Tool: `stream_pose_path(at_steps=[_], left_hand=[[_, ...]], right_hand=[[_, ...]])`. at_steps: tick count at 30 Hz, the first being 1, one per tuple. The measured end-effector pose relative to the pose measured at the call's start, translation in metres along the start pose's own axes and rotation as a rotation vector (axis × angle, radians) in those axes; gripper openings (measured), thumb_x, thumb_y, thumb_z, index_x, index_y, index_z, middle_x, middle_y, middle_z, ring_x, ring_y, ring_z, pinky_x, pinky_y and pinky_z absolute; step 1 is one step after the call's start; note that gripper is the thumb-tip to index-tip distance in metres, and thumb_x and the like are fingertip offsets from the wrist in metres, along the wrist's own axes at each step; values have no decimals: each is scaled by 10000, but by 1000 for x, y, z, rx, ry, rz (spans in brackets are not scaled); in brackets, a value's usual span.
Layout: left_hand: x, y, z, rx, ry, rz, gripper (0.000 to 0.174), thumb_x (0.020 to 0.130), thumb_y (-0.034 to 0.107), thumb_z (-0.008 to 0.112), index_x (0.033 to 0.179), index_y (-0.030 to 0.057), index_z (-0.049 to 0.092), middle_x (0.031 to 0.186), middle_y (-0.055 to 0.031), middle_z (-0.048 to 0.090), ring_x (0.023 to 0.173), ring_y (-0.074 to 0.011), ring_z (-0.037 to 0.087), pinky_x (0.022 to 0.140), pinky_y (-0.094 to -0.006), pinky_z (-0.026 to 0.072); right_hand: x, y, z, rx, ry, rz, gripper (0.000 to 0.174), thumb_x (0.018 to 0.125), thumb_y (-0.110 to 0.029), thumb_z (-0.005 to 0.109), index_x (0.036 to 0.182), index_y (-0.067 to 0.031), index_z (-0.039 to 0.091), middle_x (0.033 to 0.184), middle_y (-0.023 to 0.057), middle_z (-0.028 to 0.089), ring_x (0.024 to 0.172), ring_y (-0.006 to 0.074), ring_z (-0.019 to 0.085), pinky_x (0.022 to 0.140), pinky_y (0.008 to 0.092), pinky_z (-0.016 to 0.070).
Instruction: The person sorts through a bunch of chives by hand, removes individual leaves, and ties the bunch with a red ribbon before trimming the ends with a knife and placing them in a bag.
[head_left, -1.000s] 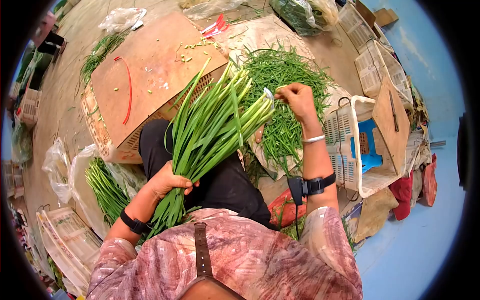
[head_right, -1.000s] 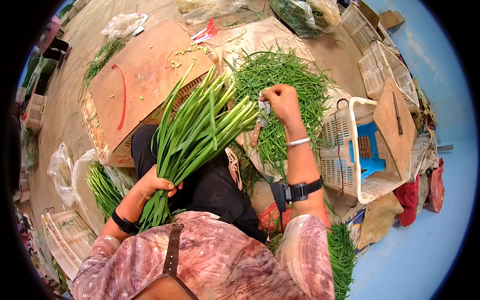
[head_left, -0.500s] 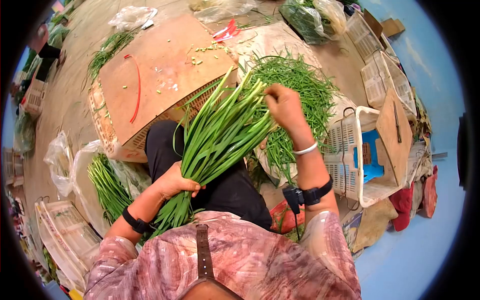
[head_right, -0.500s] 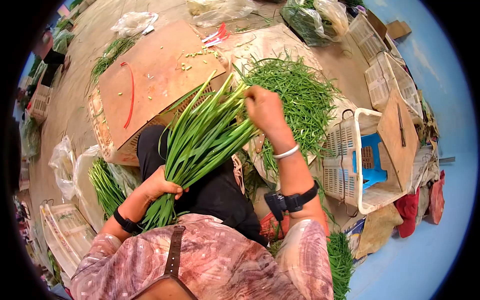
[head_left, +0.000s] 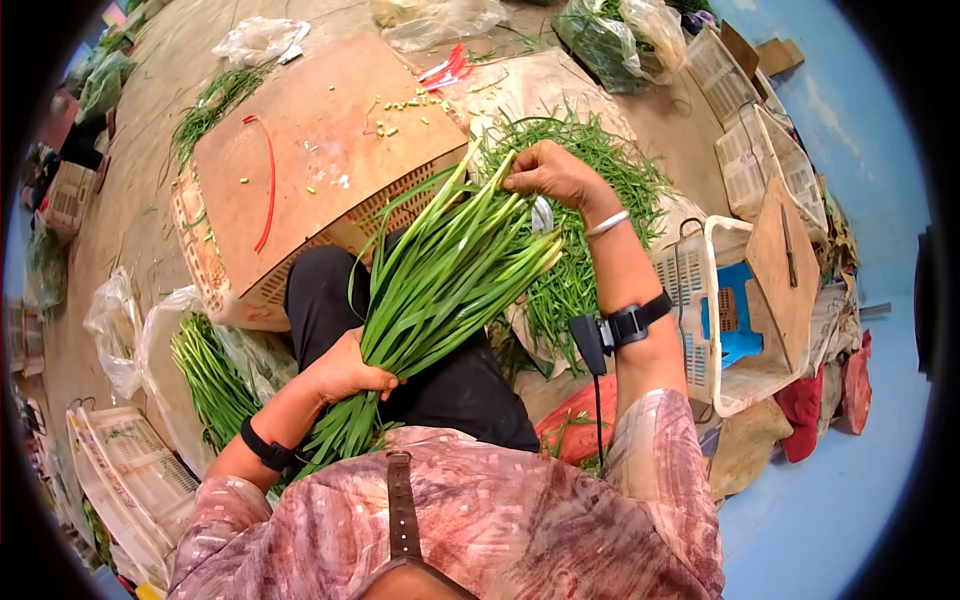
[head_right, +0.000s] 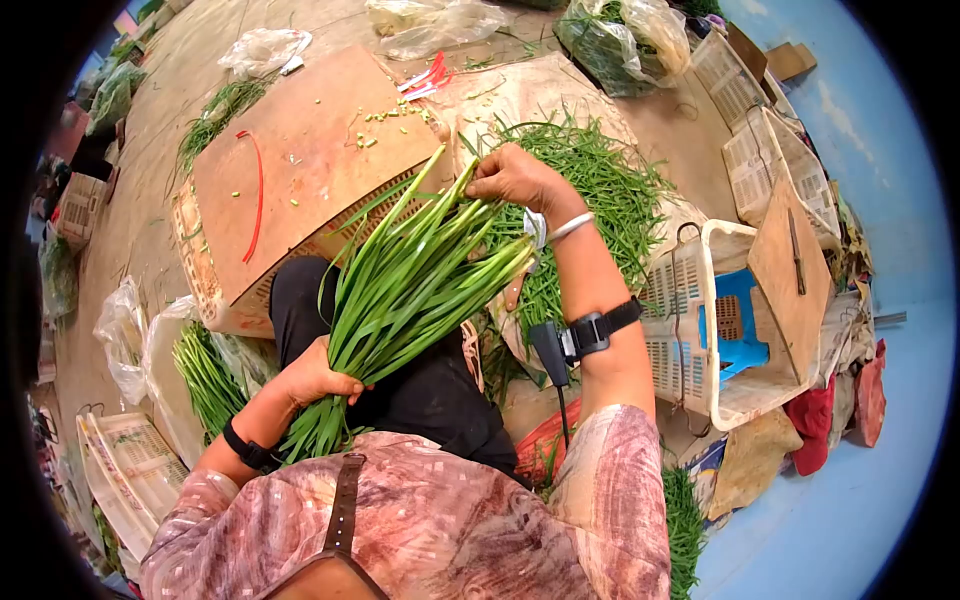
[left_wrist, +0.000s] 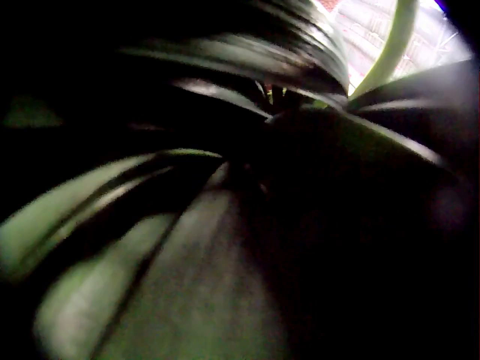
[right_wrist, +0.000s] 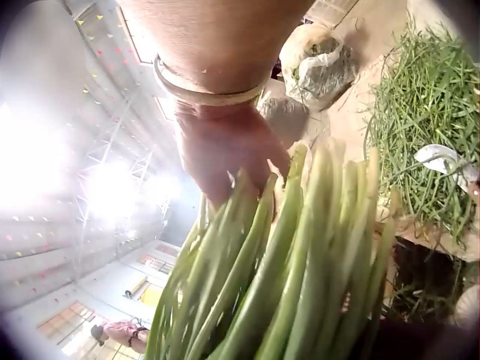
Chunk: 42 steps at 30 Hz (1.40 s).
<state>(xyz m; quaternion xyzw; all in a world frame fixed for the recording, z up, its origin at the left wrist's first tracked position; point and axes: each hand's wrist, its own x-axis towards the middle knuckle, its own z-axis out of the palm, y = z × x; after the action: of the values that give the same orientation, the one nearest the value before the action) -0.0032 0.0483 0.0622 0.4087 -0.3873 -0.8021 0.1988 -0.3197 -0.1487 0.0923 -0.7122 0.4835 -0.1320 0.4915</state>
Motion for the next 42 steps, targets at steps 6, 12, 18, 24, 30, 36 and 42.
stream_pose_path(at_steps=[6,12,18,24,30,36,42], left_hand=[[-2,-4,-3,72,9,6,397,619,26,698,977,-40,540,754,-129,614,562,-169,577,504,-278,492],[-3,0,2,208,68,-26,427,618,1,662,1012,-34,502,730,-97,600,559,-153,575,514,-270,483],[-8,8,11,252,116,44,425,626,4,632,1028,-29,498,711,-68,588,557,-130,559,520,-256,464],[-15,25,14,323,246,96,532,646,12,592,1160,-41,466,951,-27,580,833,-79,518,730,-224,437],[-2,4,7,363,301,259,549,624,-10,597,1156,-19,464,732,-32,565,568,-99,521,535,-237,440],[2,4,0,427,205,232,534,618,43,624,1124,-21,464,732,-37,570,589,-102,537,549,-236,449],[1,6,-1,397,212,173,560,611,41,625,1141,-24,456,751,-41,577,601,-99,540,565,-234,453]], right_hand=[[-19,28,-21,724,773,-115,174,765,-146,666,851,5,661,818,134,659,736,189,619,663,330,517],[-46,18,-39,-426,658,228,527,775,-298,670,1157,38,531,1081,216,596,957,274,610,818,336,483],[-45,-3,9,-45,190,40,126,778,-117,638,824,0,649,698,36,616,642,93,536,588,246,432],[-69,-14,11,323,448,-73,110,736,-85,691,750,13,641,638,29,599,565,81,510,510,234,406],[-73,-10,36,164,695,-177,109,727,-58,680,671,7,613,613,16,572,542,63,468,497,222,376],[-82,-5,31,253,662,-170,109,744,-65,684,701,1,609,598,-13,533,526,53,427,476,211,338],[-91,-7,13,516,708,-299,135,809,-94,630,731,15,616,694,86,637,575,98,553,479,221,420]])
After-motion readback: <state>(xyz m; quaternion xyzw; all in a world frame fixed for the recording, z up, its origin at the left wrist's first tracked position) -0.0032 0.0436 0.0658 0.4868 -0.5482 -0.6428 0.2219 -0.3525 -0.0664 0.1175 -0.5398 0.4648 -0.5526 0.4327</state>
